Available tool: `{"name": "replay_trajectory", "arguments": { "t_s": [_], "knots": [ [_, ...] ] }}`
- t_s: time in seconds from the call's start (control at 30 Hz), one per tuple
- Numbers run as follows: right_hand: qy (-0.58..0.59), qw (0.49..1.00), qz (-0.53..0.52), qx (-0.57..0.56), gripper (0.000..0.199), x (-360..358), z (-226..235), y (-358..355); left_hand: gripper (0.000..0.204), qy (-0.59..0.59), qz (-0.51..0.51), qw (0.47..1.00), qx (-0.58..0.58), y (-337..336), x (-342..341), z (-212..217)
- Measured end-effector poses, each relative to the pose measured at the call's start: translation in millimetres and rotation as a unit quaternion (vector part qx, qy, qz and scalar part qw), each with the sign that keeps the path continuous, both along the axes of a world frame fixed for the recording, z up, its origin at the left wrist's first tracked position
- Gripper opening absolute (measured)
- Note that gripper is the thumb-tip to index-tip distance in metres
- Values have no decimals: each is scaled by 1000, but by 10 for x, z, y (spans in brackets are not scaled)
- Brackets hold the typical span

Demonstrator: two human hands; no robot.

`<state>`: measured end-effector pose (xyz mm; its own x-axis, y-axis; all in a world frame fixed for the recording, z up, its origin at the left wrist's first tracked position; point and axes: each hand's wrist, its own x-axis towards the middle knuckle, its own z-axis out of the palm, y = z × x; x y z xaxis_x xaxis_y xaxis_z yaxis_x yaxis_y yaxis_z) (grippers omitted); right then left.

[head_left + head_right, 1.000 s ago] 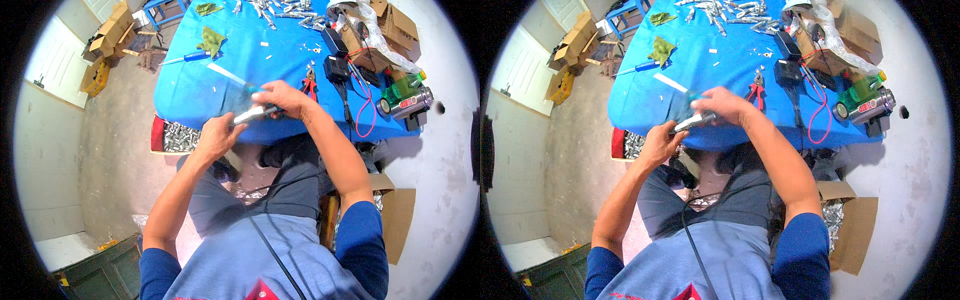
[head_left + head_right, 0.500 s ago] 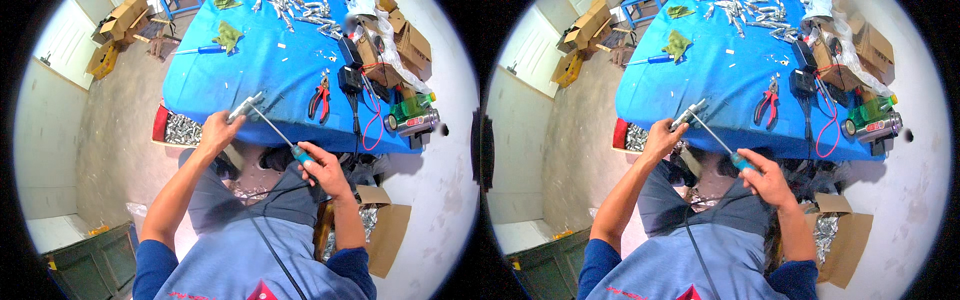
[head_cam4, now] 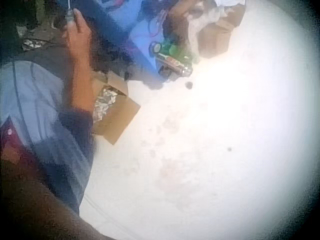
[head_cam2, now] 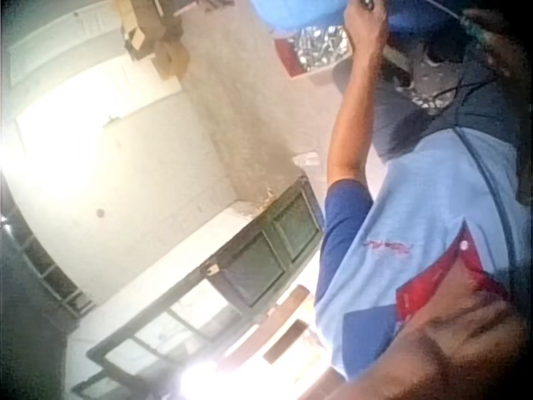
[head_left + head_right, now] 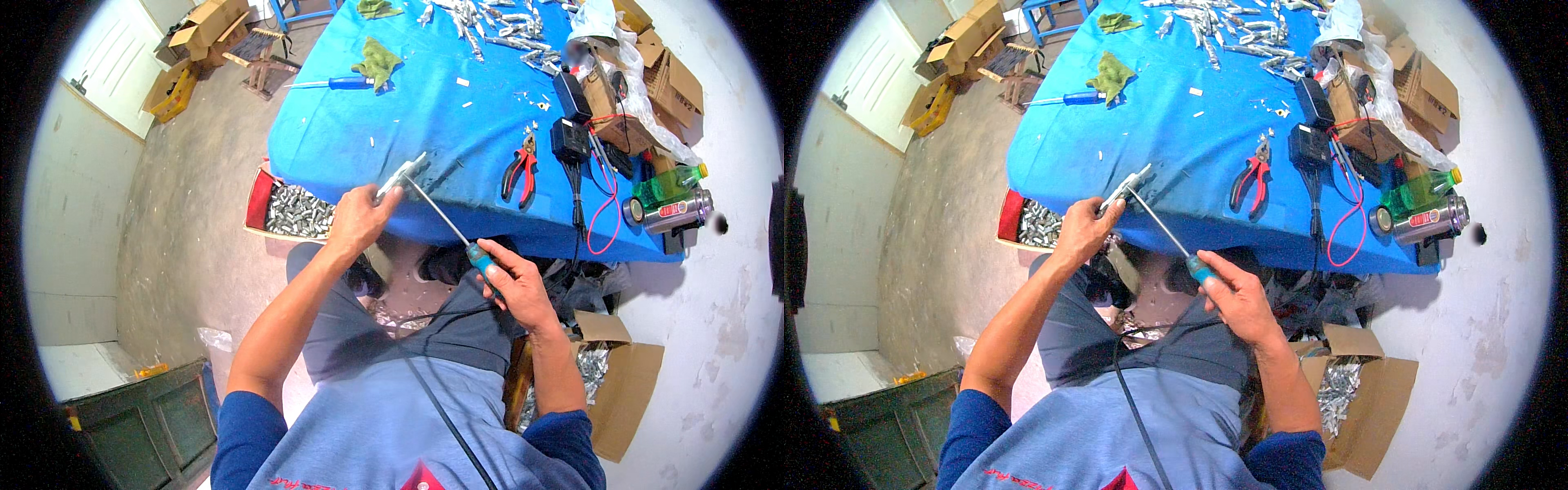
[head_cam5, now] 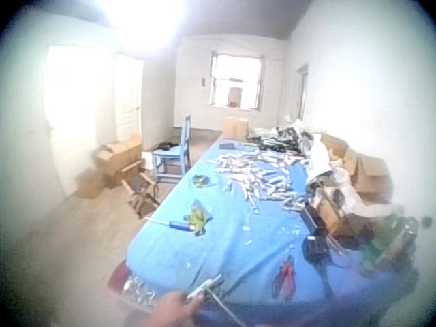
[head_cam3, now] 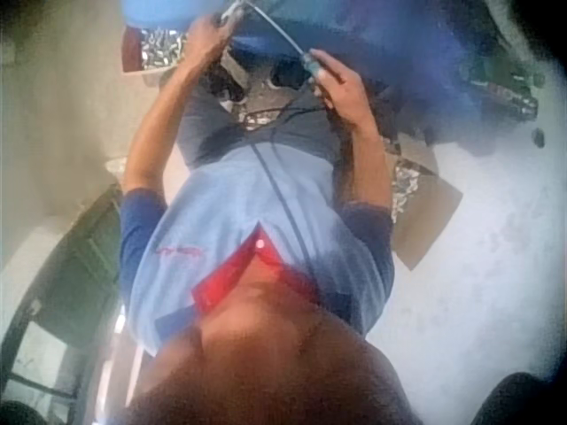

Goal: The person assembles metal components using a screwdriver and pliers while working over a table.

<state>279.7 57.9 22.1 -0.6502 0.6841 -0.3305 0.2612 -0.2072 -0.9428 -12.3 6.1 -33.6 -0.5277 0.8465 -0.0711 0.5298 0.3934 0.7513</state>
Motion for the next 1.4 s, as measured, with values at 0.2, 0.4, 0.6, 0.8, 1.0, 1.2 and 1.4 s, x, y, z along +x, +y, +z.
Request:
{"name": "replay_trajectory", "arguments": {
  "t_s": [0.2,0.4,0.6,0.8,1.0,1.2,1.4],
  "knots": [
    [-32,997,6,74,44,-62,120,-33,53,70,10,997,19,-13,79,-3],
    [6,999,12,29,48,-76,217,-51,46,171,15,982,79,1,142,-105],
    [-23,999,-32,-34,44,-90,209,10,42,230,17,968,103,0,182,-123],
    [-99,896,16,433,33,-198,43,-12,40,222,23,970,94,40,215,-99],
    [-200,758,81,616,39,-276,50,-71,41,213,42,973,72,48,230,-137],
    [-120,877,39,463,40,-227,-26,141,46,188,54,978,77,69,190,-122],
    [-22,998,3,-52,45,-143,251,229,48,156,46,985,52,21,166,-140]
  ]
}}
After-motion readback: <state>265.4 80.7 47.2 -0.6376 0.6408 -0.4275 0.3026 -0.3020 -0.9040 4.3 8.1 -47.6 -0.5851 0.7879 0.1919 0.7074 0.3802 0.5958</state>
